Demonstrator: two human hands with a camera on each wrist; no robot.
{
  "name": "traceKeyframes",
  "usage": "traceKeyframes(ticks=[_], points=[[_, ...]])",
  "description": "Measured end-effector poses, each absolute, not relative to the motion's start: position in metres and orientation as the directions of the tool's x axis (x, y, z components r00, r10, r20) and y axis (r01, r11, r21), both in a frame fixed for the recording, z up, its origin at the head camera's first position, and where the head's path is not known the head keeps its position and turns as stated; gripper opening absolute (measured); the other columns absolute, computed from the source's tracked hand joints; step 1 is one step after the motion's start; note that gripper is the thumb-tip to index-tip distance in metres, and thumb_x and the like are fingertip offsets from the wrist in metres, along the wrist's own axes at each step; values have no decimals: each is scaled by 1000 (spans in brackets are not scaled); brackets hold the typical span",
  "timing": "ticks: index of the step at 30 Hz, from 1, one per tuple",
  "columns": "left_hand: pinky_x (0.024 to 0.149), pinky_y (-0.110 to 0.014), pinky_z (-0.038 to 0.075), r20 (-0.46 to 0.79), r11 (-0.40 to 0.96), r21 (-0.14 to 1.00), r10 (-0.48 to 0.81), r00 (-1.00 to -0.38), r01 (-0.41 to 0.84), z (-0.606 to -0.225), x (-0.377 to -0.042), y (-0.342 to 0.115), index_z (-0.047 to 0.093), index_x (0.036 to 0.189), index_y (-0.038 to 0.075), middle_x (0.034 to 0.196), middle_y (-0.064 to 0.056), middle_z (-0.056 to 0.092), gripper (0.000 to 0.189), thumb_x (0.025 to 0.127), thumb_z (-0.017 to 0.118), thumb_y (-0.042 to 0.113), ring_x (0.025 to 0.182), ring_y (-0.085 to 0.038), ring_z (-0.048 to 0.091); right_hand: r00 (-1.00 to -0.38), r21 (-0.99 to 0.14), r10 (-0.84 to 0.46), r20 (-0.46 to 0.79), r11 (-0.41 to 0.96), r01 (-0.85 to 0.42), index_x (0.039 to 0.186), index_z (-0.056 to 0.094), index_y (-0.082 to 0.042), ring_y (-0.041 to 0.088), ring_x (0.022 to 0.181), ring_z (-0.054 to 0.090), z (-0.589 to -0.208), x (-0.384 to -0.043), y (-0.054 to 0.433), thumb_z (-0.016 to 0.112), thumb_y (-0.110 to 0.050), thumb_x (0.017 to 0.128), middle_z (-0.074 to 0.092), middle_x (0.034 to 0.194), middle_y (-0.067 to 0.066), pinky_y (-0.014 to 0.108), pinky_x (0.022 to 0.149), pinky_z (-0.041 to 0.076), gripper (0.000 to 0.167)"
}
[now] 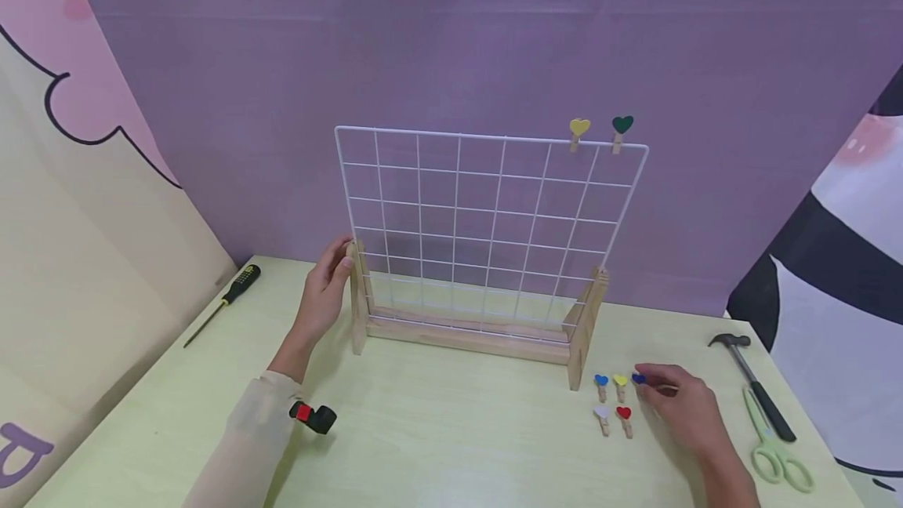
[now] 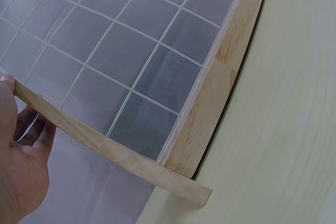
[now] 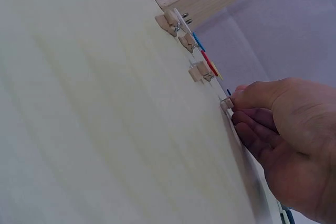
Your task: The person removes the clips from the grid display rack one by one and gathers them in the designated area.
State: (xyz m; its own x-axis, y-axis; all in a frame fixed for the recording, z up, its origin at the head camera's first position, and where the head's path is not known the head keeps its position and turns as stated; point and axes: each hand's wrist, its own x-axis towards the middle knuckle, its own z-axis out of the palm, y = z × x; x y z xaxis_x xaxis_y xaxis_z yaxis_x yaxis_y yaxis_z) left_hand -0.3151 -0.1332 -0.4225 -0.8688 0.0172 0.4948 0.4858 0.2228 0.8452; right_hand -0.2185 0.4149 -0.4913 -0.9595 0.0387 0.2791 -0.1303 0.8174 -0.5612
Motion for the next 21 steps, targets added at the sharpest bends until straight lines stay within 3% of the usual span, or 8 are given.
traceKeyframes(ticks=[16,21], points=[[120,-45,42,495,215,847,16,-869,486,-423,-315,-134,46,154,22,151,-11,56,42,111,47,25,142,-25,52,-973,-605,64,223,791,-87,124,71,5,-27,83,49,-489,-217,416,72,-7,95,76,109,24,-1,69,44,31],[120,-45,43,494,214,847,21,-869,487,-423,-316,-134,45,154,22,151,-11,56,42,111,47,24,142,-25,53,-982,-683,88,166,729,-50,129,67,5,-29,87,51,-475,-217,418,66,-18,102,76,103,-17,3,69,48,36]])
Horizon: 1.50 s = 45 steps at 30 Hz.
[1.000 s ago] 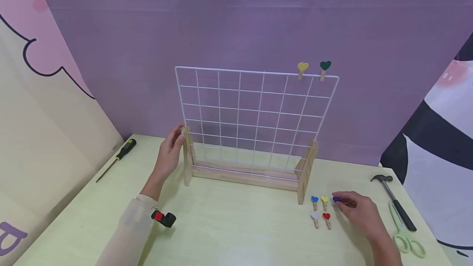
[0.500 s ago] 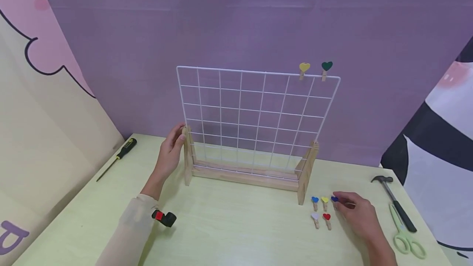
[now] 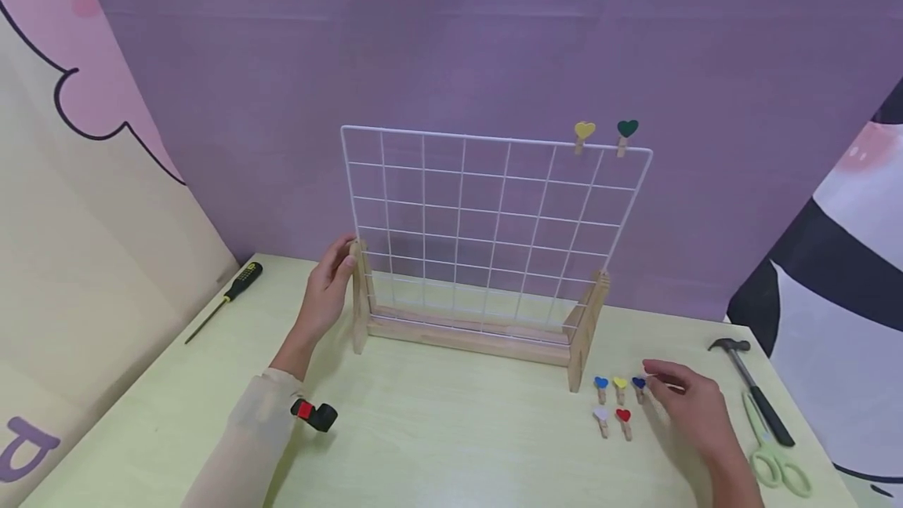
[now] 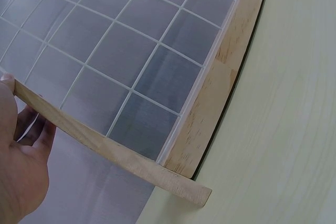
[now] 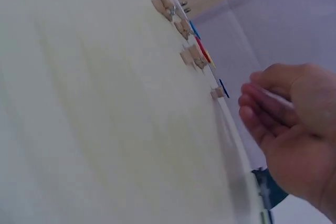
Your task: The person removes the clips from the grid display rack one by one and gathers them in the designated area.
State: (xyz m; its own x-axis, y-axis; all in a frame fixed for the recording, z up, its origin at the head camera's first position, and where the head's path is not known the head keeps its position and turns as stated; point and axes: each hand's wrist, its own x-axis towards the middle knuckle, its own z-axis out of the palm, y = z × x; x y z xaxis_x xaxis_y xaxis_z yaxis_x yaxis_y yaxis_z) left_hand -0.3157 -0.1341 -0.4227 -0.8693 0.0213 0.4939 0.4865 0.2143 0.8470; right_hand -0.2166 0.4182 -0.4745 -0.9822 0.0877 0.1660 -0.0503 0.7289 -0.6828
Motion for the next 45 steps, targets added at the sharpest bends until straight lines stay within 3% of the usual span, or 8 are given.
traceKeyframes(ticks=[2,5,15,20,28,34,41,45], points=[[120,-45,43,492,218,847,22,-870,485,-422,-316,-134,46,154,22,151,-10,56,42,111,47,24,141,-25,53,-981,-708,93,172,704,-57,130,66,5,-28,87,53,-463,-217,418,65,-22,103,67,99,-34,4,69,50,39],[120,-46,42,492,219,847,21,-870,484,-423,-315,-134,46,154,21,151,-11,56,42,111,47,24,141,-25,53,-982,-728,79,172,682,-73,134,64,3,-27,89,54,-442,-221,416,63,-28,104,61,100,-42,5,70,50,43],[120,-46,42,496,209,846,34,-868,491,-422,-316,-133,43,156,14,151,-11,56,46,112,46,25,142,-26,52,-964,-736,58,260,658,-159,138,62,-5,-23,95,55,-361,-233,405,58,-33,107,59,105,-43,-1,74,46,42],[119,-47,44,481,219,851,36,-876,477,-422,-314,-136,42,156,18,151,-11,55,45,112,45,26,141,-25,52,-955,-745,70,289,642,-179,144,59,-13,-19,104,54,-318,-236,395,57,-38,106,61,111,-38,-3,80,42,45],[120,-49,42,478,225,854,22,-878,470,-422,-313,-138,43,156,16,151,-13,55,45,112,46,24,141,-28,52,-893,-783,123,432,542,-304,143,62,-13,-7,110,57,-254,-247,366,62,-28,104,65,116,-27,4,112,34,42],[121,-50,42,475,224,857,10,-880,465,-421,-314,-137,44,155,16,152,-14,55,45,111,47,23,143,-30,51,-864,-835,85,497,317,-450,138,65,-4,2,111,62,-213,-257,347,67,-19,101,71,117,-14,6,114,35,40],[120,-48,42,480,216,855,14,-877,472,-422,-314,-135,45,155,19,152,-13,55,44,111,47,24,143,-29,52,-884,-887,75,461,67,-457,132,69,-3,8,111,66,-187,-267,333,74,-16,95,74,116,-5,11,119,34,39],[120,-48,42,482,213,853,24,-876,476,-421,-314,-134,44,155,20,152,-12,55,44,111,47,25,143,-28,52,-879,-879,41,476,34,-475,129,70,0,10,108,68,-177,-269,328,76,-13,94,75,114,-3,11,114,39,38]])
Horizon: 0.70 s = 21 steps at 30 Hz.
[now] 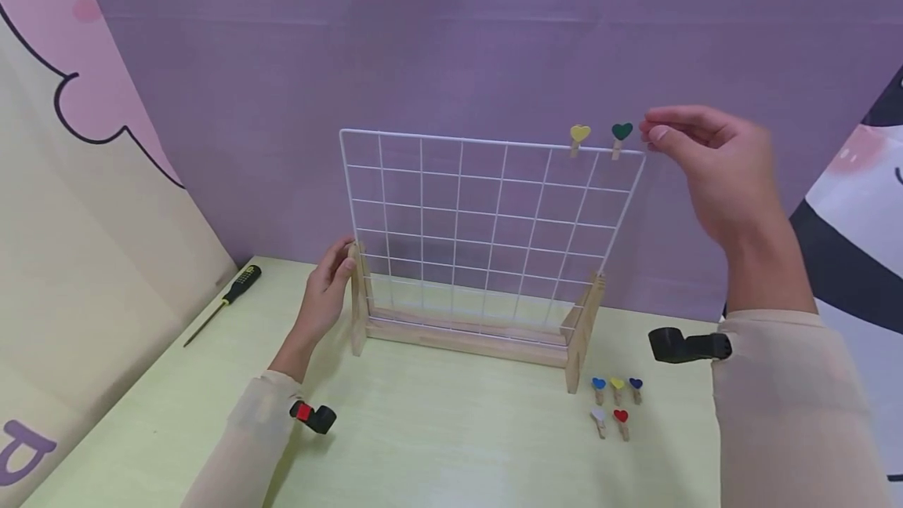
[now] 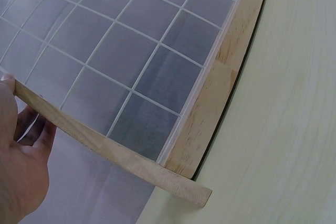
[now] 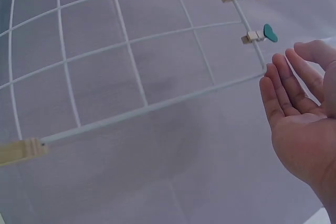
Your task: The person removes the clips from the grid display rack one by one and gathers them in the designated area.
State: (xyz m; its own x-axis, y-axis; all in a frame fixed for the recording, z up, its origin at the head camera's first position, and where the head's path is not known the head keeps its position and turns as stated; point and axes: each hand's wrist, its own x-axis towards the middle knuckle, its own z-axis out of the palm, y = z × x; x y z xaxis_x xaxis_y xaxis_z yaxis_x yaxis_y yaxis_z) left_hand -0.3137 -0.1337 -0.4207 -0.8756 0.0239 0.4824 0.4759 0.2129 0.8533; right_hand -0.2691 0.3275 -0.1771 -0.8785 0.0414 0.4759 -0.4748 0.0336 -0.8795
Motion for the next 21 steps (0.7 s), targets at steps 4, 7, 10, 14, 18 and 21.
traceKeyframes(ticks=[4,7,10,14,18,21], points=[[120,-47,42,485,219,851,26,-874,478,-420,-314,-134,44,155,21,152,-12,55,44,111,47,25,143,-28,52,-871,-869,5,492,68,-491,129,69,1,10,106,68,-168,-272,321,75,-12,94,75,113,-3,11,117,37,38],[120,-48,42,485,226,849,23,-874,478,-420,-314,-134,44,155,21,152,-12,55,44,111,47,26,144,-29,52,-875,-863,-2,484,168,-477,130,70,-2,6,110,65,-161,-274,315,74,-14,95,76,112,-8,13,123,28,37],[120,-48,42,487,221,849,26,-873,480,-421,-314,-135,44,155,20,152,-13,55,44,111,47,25,144,-29,51,-881,-850,-19,473,252,-462,130,71,-6,4,115,62,-155,-275,309,73,-16,97,76,112,-12,12,122,28,35],[120,-48,42,489,216,849,27,-872,483,-423,-315,-135,44,155,20,152,-13,55,44,111,47,25,144,-29,51,-883,-837,-64,465,293,-462,130,71,-7,3,114,63,-148,-278,301,73,-16,97,76,112,-13,7,109,40,34],[120,-48,42,498,219,843,29,-867,492,-423,-316,-133,44,155,19,152,-13,55,44,112,47,25,144,-29,51,-882,-830,-105,459,302,-468,126,73,-5,3,110,66,-142,-281,297,75,-13,95,77,110,-12,6,96,46,32],[119,-49,42,502,214,841,32,-864,497,-423,-317,-131,43,155,15,151,-14,55,44,112,47,23,143,-30,52,-888,-824,-126,442,335,-457,124,74,-6,2,106,68,-141,-282,295,76,-13,94,78,109,-12,6,91,48,31]])
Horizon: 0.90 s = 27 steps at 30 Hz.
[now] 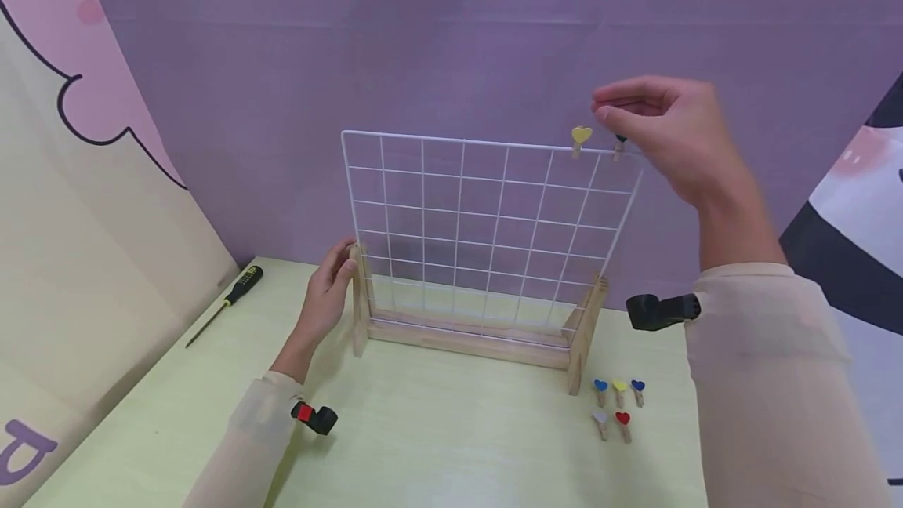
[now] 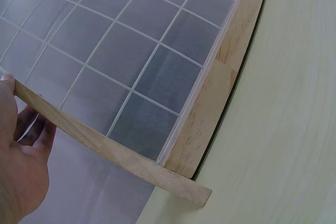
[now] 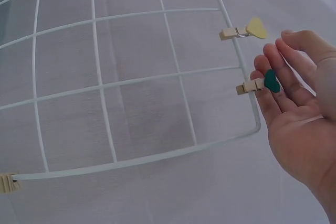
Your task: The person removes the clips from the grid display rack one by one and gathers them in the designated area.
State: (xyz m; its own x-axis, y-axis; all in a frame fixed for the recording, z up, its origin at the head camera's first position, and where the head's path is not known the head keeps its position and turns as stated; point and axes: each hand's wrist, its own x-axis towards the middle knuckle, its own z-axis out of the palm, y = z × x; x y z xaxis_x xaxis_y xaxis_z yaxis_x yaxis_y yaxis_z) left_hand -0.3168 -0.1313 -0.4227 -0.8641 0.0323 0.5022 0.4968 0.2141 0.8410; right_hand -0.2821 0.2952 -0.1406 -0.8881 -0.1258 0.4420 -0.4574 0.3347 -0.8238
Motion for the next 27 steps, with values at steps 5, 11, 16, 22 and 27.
traceKeyframes(ticks=[5,11,16,22,27], points=[[119,-49,42,500,207,843,35,-865,496,-423,-317,-131,42,156,11,152,-16,55,46,112,46,22,143,-31,52,-893,-812,-154,423,374,-449,122,74,-6,1,99,70,-145,-283,294,75,-11,94,78,107,-13,7,83,51,29],[120,-48,43,496,214,845,28,-868,490,-422,-315,-131,44,156,18,152,-14,55,45,111,47,22,144,-30,51,-897,-794,-165,410,419,-440,121,75,-8,3,92,72,-146,-283,291,76,-15,94,79,100,-15,10,75,53,28],[120,-50,42,487,204,853,23,-873,480,-421,-315,-133,43,156,16,152,-16,54,45,111,47,18,144,-32,51,-906,-758,-143,397,506,-412,121,76,-12,1,89,70,-145,-284,286,76,-19,95,77,97,-21,10,75,51,28],[121,-49,41,480,201,858,16,-877,473,-420,-315,-134,43,156,16,152,-15,54,45,111,47,19,144,-31,51,-903,-749,-124,412,518,-413,118,78,-13,2,86,67,-147,-284,283,76,-19,94,76,93,-22,9,74,51,25],[120,-49,42,490,211,849,26,-871,484,-422,-315,-134,44,155,19,151,-14,55,44,111,47,22,143,-30,52,-884,-735,-101,457,517,-439,115,79,-11,6,84,63,-151,-284,282,77,-18,94,74,90,-21,11,70,51,22]])
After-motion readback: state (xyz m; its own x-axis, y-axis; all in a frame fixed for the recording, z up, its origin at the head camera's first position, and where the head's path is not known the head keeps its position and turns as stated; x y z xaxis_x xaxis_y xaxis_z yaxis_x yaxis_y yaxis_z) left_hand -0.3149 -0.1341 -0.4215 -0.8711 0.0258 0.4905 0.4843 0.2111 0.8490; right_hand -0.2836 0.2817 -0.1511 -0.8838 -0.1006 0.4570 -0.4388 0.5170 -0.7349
